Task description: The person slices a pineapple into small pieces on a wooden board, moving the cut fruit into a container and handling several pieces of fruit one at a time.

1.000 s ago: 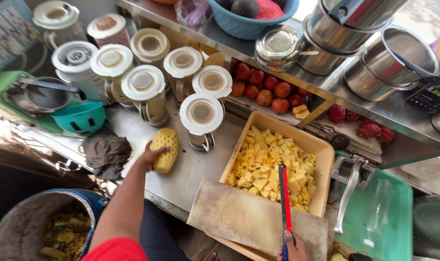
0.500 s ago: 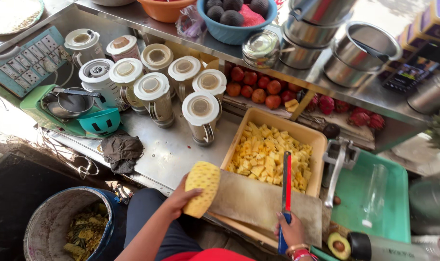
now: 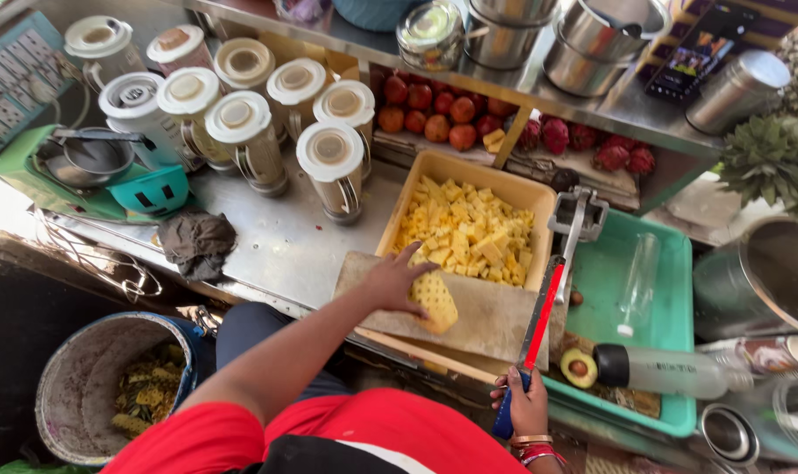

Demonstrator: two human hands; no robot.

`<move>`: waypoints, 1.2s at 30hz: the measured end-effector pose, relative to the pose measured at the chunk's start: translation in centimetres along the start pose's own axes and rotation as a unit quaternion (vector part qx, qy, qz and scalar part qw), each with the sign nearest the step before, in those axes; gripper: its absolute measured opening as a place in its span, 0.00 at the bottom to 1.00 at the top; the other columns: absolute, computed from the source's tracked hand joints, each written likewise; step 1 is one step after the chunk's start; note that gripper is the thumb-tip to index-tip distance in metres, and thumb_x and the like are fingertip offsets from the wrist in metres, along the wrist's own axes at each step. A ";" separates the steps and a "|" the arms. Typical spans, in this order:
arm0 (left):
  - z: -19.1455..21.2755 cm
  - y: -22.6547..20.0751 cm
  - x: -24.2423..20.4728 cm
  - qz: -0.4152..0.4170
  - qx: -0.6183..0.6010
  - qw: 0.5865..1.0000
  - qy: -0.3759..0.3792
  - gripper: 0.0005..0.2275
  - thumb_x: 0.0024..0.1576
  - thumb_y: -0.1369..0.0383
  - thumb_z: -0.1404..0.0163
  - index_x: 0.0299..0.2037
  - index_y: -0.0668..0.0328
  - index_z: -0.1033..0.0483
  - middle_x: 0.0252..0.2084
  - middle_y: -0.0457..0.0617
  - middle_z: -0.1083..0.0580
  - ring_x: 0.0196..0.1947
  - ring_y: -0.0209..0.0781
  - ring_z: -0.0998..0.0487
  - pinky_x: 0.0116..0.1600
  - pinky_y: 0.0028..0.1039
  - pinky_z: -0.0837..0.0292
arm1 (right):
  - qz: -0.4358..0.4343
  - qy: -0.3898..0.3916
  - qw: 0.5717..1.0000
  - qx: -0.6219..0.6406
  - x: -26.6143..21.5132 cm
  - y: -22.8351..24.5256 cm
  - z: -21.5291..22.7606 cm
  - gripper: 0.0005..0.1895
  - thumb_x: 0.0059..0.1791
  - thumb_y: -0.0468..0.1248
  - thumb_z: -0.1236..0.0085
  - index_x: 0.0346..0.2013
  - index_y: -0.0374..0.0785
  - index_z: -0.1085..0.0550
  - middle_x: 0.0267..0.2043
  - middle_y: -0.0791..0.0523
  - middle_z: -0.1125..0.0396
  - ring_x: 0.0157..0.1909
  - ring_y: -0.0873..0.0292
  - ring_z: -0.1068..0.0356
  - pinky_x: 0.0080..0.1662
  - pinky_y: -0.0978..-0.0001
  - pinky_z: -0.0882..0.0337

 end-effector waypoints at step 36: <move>0.4 -5.9 2.2 0.058 0.048 0.987 0.142 0.49 0.34 0.48 0.27 0.66 0.55 0.41 0.58 0.56 0.29 0.57 0.56 0.25 0.54 0.43 0.23 | -0.007 0.047 0.931 -0.361 -4.9 9.8 -5.8 0.14 0.52 0.37 0.50 0.51 0.37 0.35 0.23 0.51 0.31 0.20 0.55 0.27 0.23 0.61 0.27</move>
Point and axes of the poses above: each hand's wrist, its own x-axis towards the middle knuckle, its own z-axis out of the back of the hand, y = z × x, the point moved 5 cm from there along x, towards the middle knuckle
